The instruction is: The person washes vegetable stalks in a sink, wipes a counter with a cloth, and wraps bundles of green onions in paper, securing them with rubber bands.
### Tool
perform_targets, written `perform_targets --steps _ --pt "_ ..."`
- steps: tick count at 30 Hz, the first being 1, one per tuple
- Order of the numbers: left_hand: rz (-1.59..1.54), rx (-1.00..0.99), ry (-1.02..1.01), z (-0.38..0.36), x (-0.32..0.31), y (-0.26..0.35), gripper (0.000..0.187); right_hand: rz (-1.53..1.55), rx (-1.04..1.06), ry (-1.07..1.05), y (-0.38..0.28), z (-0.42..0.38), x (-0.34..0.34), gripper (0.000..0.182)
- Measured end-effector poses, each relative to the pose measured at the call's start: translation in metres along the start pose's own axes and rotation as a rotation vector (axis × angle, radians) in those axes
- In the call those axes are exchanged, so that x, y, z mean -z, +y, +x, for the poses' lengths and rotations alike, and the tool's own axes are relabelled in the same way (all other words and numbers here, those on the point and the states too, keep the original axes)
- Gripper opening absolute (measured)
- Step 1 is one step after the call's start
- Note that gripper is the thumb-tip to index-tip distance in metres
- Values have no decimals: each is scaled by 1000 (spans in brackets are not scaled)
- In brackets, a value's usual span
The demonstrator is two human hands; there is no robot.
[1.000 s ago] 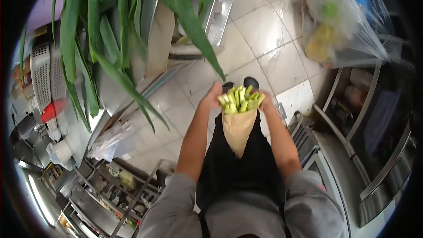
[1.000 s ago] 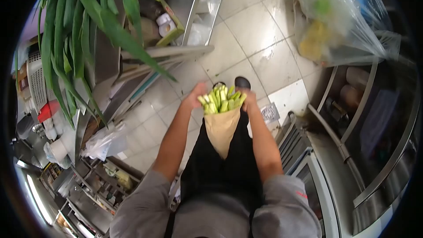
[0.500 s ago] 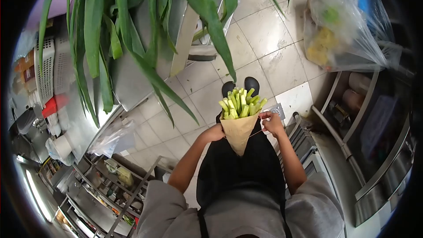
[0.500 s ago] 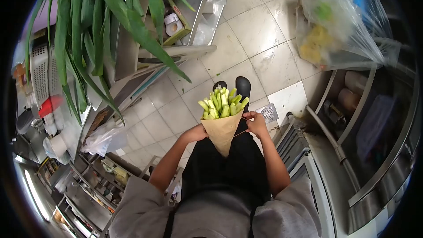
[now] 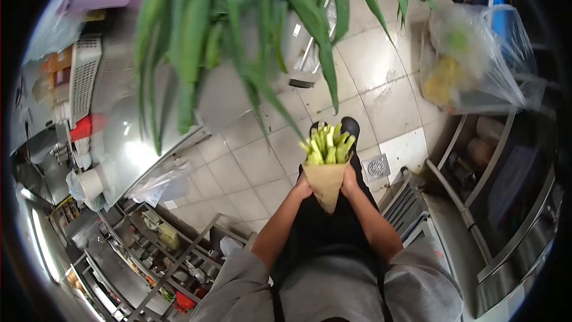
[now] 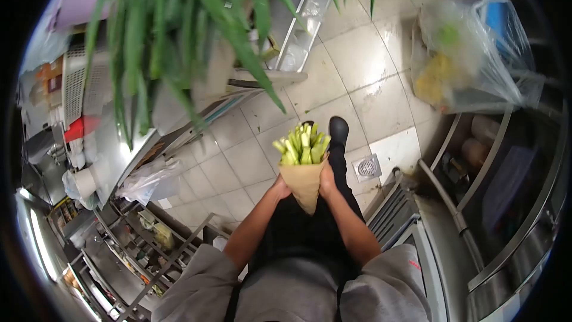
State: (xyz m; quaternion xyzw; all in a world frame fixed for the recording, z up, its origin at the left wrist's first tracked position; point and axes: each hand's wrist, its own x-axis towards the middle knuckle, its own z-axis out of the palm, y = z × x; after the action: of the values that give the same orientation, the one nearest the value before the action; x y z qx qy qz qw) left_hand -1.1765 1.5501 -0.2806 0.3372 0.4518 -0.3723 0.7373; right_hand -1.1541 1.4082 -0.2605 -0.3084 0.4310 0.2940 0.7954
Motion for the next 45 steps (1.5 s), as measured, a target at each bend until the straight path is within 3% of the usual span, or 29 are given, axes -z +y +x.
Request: perform_targets --steps 1,2,3,5,7,9,11,12,13,15,17,18,19,21,23,24,25,28,29,31,33,35,38,39,41,42,43,45 --pt "-56 -95 9 -12 -7 4 42 47 34 -31 1 -9 -11 53" --pt "-65 -123 -110 -34 -5 9 52 20 -37 -23 3 -16 -18 52" --pt "-111 -188 -198 -56 -3 11 50 -16 -10 -32 6 -31 -30 48" --pt "-339 -361 -566 -94 -1 27 48 -218 279 -130 37 -45 -46 40" --pt "-340 -485 -292 -156 48 8 46 -430 519 -293 25 -104 -108 35" --pt "-424 -584 -46 -205 88 -7 44 -480 554 -414 26 -133 -142 32" --pt "-455 -643 41 -251 86 3 40 -893 1061 -466 18 -167 -182 34" --pt "-463 -683 72 -264 81 12 38 -876 914 -173 43 -152 -183 52" --pt "-479 -716 102 -272 76 18 36 -612 485 -197 77 -116 -176 79" --pt "-489 -784 168 -280 72 34 33 -417 -174 -353 64 -131 -212 95" --pt "-471 -835 198 -283 86 51 30 -530 -169 -394 81 -113 -232 95" --pt "-371 -837 146 -276 113 47 43 -624 -195 -495 97 -102 -233 90" --pt "-403 -845 136 -280 131 49 43 -725 -225 -599 108 -98 -243 85" --pt "-520 -736 -39 -294 173 41 54 -943 -230 -614 137 -94 -271 85" --pt "-664 -650 -65 -307 211 31 59 -1900 235 -816 180 -105 -312 92" --pt "-713 -586 -9 -317 223 27 61 -1965 286 -894 212 -104 -315 100" --pt "-758 -527 35 -321 236 28 63 -1995 279 -914 233 -108 -323 100" --pt "-844 -710 85 -314 271 -13 62 -1845 580 -1023 275 -126 -337 110" --pt "-899 -765 100 -310 281 -27 61 -1856 558 -1036 278 -133 -346 110" --pt "-960 -749 91 -312 281 -36 60 -1725 -242 -887 268 -135 -370 114" --pt "-920 -916 213 -329 262 -23 63 -1847 -181 -920 259 -133 -389 113" --pt "-976 -964 123 -354 253 -12 68 -1915 -17 -1285 246 -146 -412 111" --pt "-792 -1244 -60 -390 258 6 63 -1983 13 -1323 205 -212 -466 108" --pt "-780 -1261 -61 -395 257 13 63 -2022 78 -1381 195 -226 -479 108" --pt "-892 -1070 -22 -399 243 30 54 -1969 102 -1402 178 -253 -491 107" --pt "-878 -1172 19 -423 223 49 45 -1922 124 -1414 166 -263 -500 107" --pt "-820 -1226 -81 -432 220 62 40 -1923 152 -1404 153 -275 -507 107" --pt "-548 -1223 31 -465 207 104 39 -1766 215 -1313 130 -291 -526 103"
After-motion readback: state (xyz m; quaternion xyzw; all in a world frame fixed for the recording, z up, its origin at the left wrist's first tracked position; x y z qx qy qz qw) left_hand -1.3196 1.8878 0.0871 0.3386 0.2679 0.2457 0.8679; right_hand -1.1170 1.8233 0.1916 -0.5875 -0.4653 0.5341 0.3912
